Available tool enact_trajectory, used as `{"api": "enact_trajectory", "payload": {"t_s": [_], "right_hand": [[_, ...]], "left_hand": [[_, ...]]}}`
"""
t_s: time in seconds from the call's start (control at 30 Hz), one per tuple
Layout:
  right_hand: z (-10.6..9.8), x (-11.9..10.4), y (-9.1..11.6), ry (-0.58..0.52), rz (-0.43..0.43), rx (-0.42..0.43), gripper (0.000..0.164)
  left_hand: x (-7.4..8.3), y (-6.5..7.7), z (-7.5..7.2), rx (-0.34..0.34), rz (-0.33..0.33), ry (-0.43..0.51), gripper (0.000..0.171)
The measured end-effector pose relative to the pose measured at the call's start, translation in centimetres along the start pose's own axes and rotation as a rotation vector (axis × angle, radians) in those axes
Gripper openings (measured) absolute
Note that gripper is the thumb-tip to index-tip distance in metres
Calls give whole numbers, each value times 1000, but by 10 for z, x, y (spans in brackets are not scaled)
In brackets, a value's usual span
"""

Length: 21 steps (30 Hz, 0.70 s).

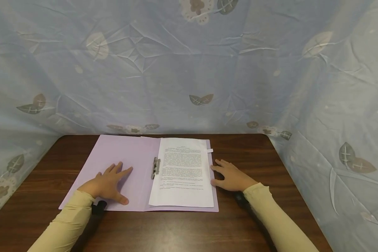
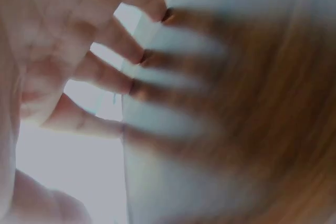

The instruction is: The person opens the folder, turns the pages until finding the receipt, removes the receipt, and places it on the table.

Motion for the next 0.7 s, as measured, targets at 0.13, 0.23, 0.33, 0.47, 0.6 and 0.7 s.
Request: {"api": "enact_trajectory", "payload": {"t_s": [0.13, 0.23, 0.33, 0.47, 0.6, 0.7], "right_hand": [[2, -6, -5, -9, 43, 53, 71], [3, -9, -8, -3, 72, 71, 72], [5, -11, -11, 16, 87, 66, 72], [5, -11, -13, 34, 98, 45, 71], [3, -8, -15, 53, 94, 27, 72], [2, -3, -14, 73, 94, 19, 72]], "left_hand": [[-4, -3, 1, -32, 1, 11, 125], [-6, -5, 2, -37, 8, 18, 123], [-6, -5, 3, -31, 19, 28, 122], [-5, -5, 5, -22, 22, 27, 123], [-1, -5, 8, -16, 12, 26, 124], [6, -4, 11, -8, 1, 24, 124]]}}
Point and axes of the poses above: each hand's wrist, its own y-axis away from the middle knuckle, its own z-axis out of the palm, x = y × z, the point moved 1 cm from there along -y, towards the middle knuckle, and after that the axes turned 12 degrees about -z, right-handed, at the moved point
